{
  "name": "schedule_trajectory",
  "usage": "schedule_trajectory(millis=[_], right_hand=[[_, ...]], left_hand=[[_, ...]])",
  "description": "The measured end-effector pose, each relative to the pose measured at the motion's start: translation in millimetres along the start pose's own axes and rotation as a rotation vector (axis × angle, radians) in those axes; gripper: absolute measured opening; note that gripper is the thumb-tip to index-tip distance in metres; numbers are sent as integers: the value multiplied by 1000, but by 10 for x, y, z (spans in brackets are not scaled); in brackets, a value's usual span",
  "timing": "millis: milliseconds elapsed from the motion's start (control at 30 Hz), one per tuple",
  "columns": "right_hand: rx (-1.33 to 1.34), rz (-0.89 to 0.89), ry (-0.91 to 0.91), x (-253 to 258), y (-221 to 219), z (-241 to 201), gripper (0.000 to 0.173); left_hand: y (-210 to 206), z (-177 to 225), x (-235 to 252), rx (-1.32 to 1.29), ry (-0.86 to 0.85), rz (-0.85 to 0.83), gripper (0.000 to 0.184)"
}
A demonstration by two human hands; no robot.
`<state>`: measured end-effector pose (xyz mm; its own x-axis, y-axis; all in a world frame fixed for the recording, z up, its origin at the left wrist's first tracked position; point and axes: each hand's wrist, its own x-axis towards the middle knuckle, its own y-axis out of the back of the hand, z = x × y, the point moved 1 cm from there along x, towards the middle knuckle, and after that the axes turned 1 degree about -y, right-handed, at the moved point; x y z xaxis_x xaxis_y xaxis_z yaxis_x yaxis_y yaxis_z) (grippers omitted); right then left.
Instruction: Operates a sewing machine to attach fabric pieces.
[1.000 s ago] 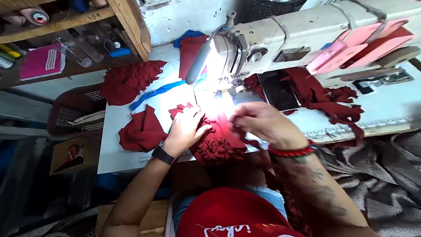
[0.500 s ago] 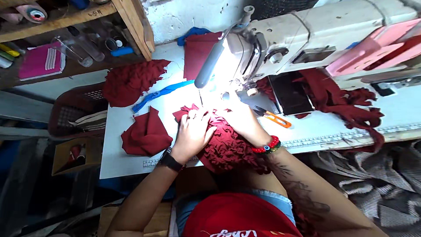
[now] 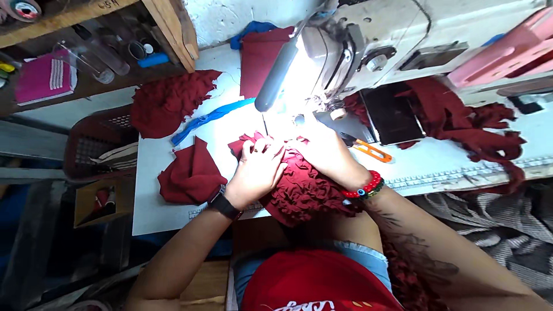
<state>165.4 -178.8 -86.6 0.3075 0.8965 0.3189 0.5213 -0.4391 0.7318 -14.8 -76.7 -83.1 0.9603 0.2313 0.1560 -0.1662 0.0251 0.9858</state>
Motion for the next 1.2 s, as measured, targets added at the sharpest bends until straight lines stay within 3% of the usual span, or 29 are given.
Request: schedule_trajectory(millis=[200,600,800,933,1033,1200], right_hand=[[-36,-34,-74,17,12,19,19],[-71,2,11,38,-8,21,22],[-22,-88,-34,79,110,-30,21],[168,-159,-94,78,240,-81,20],[267,-159,-88,66,210,20,19],[400,-107,-147,74,142,54,12]], left_hand=[[36,-11,33,-52,24,-17,47],[23,-8,26,-28,23,-3,46],[22,-18,14,-68,42,0,46],[97,-68,51,-257,114,29,42],[190,-79,140,-459,237,196,31],[151,-89,356,-721,308,291,18]])
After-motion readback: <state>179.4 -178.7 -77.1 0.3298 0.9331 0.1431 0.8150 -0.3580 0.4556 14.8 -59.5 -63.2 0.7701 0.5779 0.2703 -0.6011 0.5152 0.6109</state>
